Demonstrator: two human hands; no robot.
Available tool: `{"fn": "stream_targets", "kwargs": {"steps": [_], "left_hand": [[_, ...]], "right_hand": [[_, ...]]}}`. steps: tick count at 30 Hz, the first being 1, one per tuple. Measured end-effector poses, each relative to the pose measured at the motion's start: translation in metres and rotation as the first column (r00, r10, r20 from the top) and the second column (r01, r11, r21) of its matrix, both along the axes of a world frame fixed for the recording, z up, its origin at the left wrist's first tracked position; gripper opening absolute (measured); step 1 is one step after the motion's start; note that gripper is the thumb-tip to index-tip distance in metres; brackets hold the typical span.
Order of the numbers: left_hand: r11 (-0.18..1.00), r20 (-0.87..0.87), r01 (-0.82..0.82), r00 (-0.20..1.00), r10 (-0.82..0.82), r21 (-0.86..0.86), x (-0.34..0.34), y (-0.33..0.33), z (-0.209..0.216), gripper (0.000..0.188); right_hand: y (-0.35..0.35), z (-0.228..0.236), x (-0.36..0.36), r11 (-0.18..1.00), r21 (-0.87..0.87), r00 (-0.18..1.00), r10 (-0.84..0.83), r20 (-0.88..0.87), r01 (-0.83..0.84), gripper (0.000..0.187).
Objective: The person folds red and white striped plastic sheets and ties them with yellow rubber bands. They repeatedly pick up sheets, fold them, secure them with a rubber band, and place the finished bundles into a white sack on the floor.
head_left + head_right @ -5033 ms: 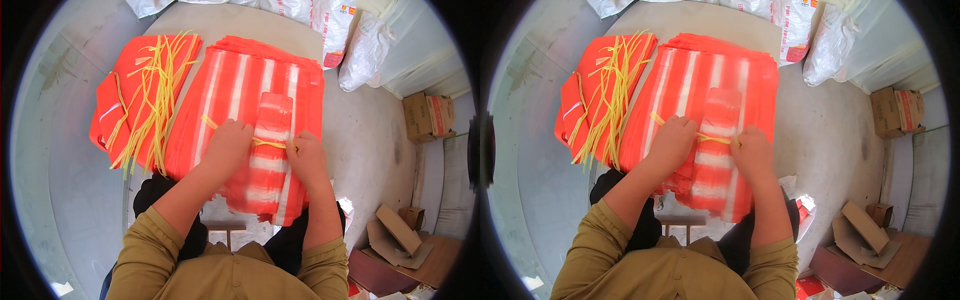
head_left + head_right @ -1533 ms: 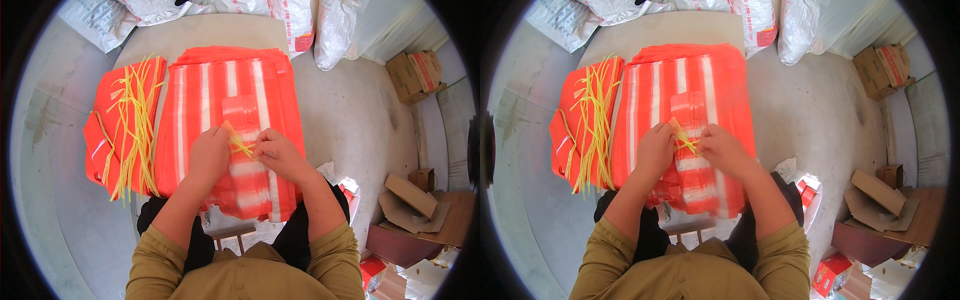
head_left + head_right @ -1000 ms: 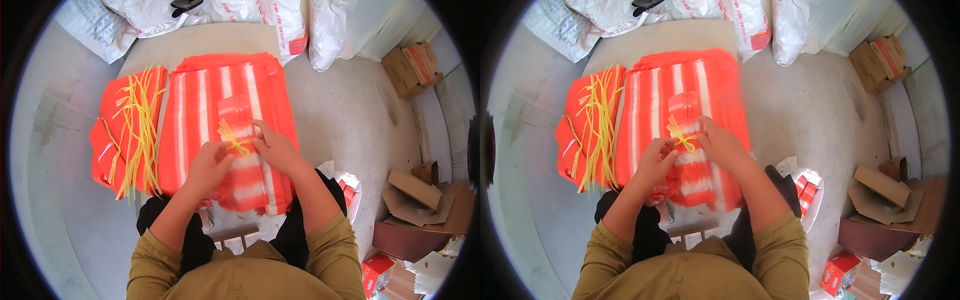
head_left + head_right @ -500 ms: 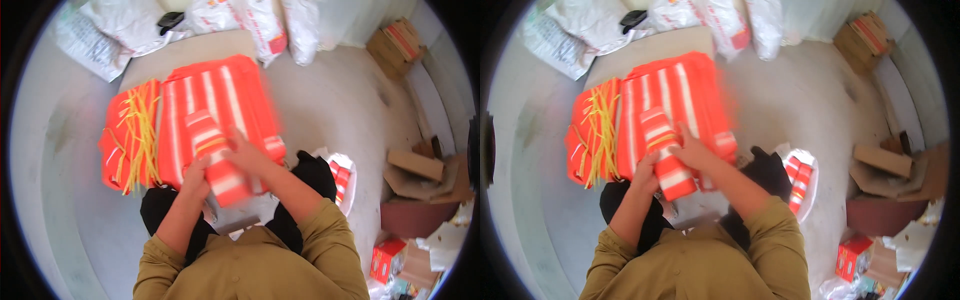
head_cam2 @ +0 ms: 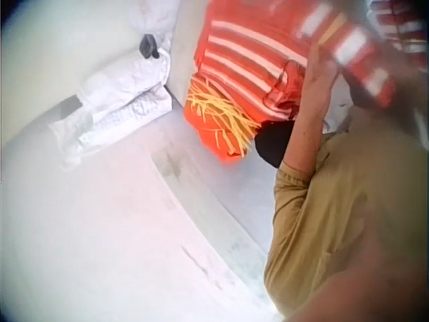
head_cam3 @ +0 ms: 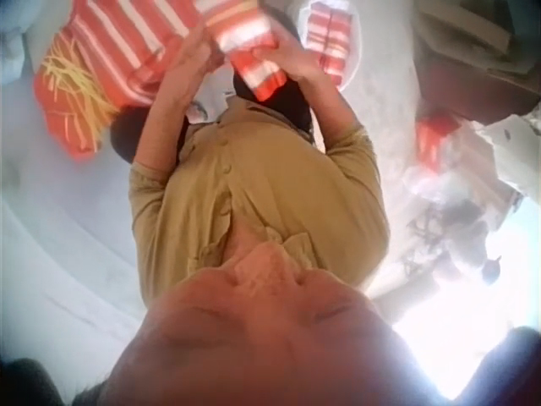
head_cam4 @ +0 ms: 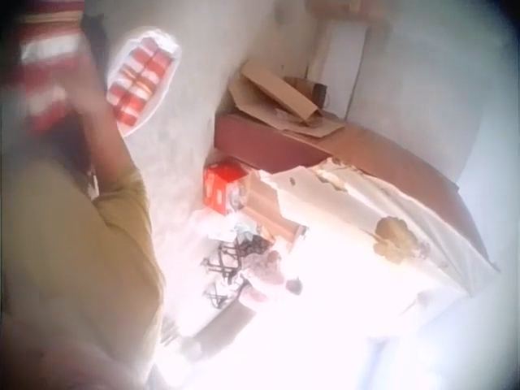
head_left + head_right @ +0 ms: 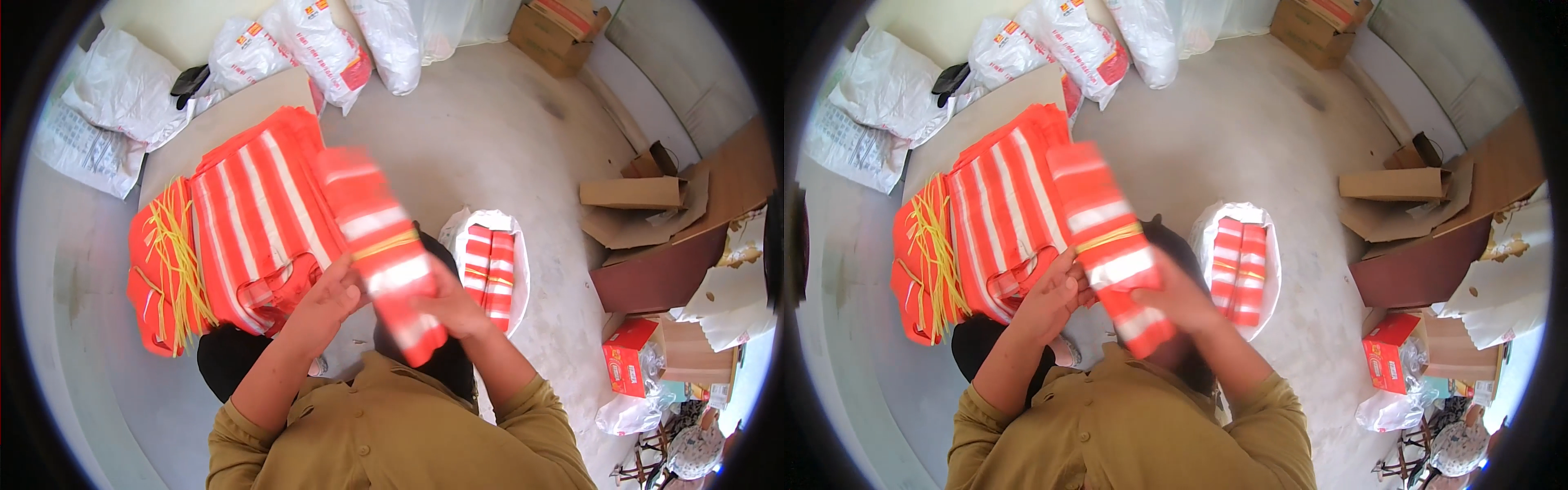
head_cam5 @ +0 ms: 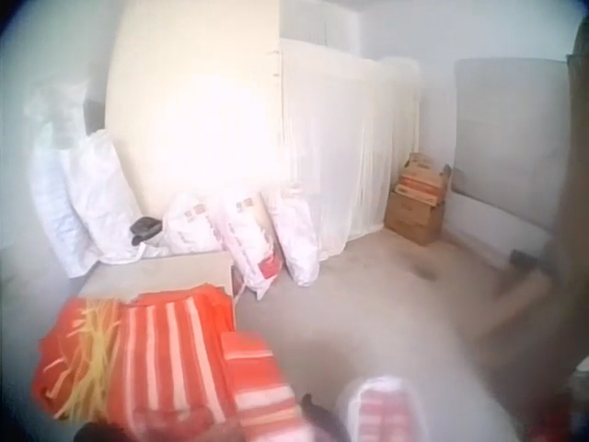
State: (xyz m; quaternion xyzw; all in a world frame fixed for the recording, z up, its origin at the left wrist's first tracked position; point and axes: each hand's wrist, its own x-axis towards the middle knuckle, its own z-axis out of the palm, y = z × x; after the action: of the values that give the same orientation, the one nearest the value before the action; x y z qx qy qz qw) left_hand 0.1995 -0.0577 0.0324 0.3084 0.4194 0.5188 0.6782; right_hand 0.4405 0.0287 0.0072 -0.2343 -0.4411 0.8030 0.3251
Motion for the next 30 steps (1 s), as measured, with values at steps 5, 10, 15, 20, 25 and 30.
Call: {"fn": "stream_targets", "kwargs": {"steps": [5, 10, 15, 20, 25, 30], "left_hand": [[0.956, -0.217, 0.29, 0.936, -0.275, 0.037, 0.027, 0.018, 0.006, 0.062], [0.943, -0.181, 0.325, 0.925, -0.334, -0.076, 0.05, -0.006, -0.07, 0.04], [0.961, -0.252, 0.153, 0.945, -0.21, -0.229, 0.054, 0.006, -0.067, 0.02], [0.96, -0.258, 0.122, 0.948, -0.189, -0.253, 0.051, 0.009, -0.07, 0.016], [0.965, -0.231, 0.104, 0.96, -0.162, -0.242, 0.055, 0.009, -0.075, 0.015], [0.963, -0.232, 0.114, 0.957, -0.173, -0.245, 0.058, 0.013, -0.074, 0.015]], "right_hand": [[0.037, -0.044, 0.105, 0.934, 0.169, 0.927, -0.341, 0.159, 0.314, 0.073], [0.054, -0.148, 0.159, 0.865, 0.001, 0.84, -0.487, 0.237, 0.501, 0.073], [0.02, -0.313, 0.179, 0.683, -0.351, 0.73, -0.399, 0.555, 0.641, 0.076], [0.003, -0.347, 0.169, 0.716, -0.268, 0.674, -0.367, 0.642, 0.645, 0.072], [0.026, -0.314, 0.165, 0.83, -0.149, 0.598, -0.251, 0.761, 0.538, 0.072], [0.015, -0.291, 0.149, 0.815, -0.029, 0.499, -0.325, 0.803, 0.578, 0.076]]}}
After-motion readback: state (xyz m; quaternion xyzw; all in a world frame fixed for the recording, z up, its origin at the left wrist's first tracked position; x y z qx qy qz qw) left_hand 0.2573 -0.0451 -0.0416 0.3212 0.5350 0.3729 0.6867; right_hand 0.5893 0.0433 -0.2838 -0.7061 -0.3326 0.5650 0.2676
